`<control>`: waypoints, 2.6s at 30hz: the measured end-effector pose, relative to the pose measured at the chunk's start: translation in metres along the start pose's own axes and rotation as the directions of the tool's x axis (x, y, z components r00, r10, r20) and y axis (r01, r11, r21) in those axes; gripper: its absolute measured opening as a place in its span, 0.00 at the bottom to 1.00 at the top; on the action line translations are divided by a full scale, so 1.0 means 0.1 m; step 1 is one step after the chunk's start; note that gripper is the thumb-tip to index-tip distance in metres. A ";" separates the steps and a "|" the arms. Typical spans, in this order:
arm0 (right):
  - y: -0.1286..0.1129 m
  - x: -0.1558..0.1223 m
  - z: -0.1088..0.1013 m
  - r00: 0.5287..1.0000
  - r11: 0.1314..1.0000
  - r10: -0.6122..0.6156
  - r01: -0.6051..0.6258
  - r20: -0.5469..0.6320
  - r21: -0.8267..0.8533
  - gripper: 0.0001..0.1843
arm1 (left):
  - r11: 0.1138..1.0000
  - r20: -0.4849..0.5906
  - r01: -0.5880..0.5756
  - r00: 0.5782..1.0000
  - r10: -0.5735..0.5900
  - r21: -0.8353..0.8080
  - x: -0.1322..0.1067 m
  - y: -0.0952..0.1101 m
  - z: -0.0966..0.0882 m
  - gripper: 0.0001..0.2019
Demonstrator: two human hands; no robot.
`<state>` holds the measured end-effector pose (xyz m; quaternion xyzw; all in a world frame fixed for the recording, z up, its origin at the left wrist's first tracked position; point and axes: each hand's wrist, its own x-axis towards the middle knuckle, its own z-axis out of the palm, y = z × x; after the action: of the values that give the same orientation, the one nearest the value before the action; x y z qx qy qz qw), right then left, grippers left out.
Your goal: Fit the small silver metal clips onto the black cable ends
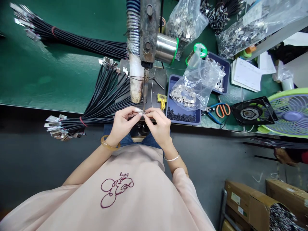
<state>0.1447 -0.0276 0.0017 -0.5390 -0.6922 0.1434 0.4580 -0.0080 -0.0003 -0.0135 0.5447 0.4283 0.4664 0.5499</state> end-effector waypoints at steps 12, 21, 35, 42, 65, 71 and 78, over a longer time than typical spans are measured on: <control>0.04 -0.07 0.00 0.990 0.986 -0.139 0.140 0.014 -0.093 0.06 | 0.999 0.038 0.042 0.998 -0.042 0.013 -0.01 -0.04 0.00 0.05; -0.01 -0.02 -0.10 0.949 0.946 0.310 -0.315 0.063 0.080 0.07 | 0.990 0.077 -0.046 0.996 0.036 0.135 -0.07 0.00 -0.02 0.05; 0.07 -0.16 -0.06 0.999 0.994 -0.032 0.035 0.033 -0.108 0.07 | 0.999 0.272 0.033 0.961 -0.039 0.028 -0.07 0.07 -0.22 0.15; -0.02 -0.18 -0.10 0.986 0.953 -0.156 0.164 0.054 -0.254 0.05 | 1.000 0.243 0.003 0.970 -0.009 0.025 -0.07 0.00 -0.18 0.08; 0.80 0.28 -0.87 0.872 0.877 0.417 -0.313 0.255 -0.363 0.07 | 0.997 0.269 0.069 0.960 -0.073 0.024 0.02 0.03 -0.14 0.10; 0.76 0.28 -0.84 0.888 0.887 0.374 -0.259 0.267 -0.382 0.05 | 0.996 0.223 0.059 0.972 -0.073 0.068 0.01 -0.05 -0.16 0.09; 0.36 0.05 -0.54 0.889 0.887 0.453 -0.442 -0.067 0.130 0.08 | 0.993 0.089 0.084 0.992 -0.092 0.086 -0.02 -0.05 -0.06 0.06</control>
<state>0.2098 -0.0258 0.0083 -0.6640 -0.5175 0.2575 0.4743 -0.0144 -0.0009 -0.0191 0.5683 0.4447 0.3980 0.5665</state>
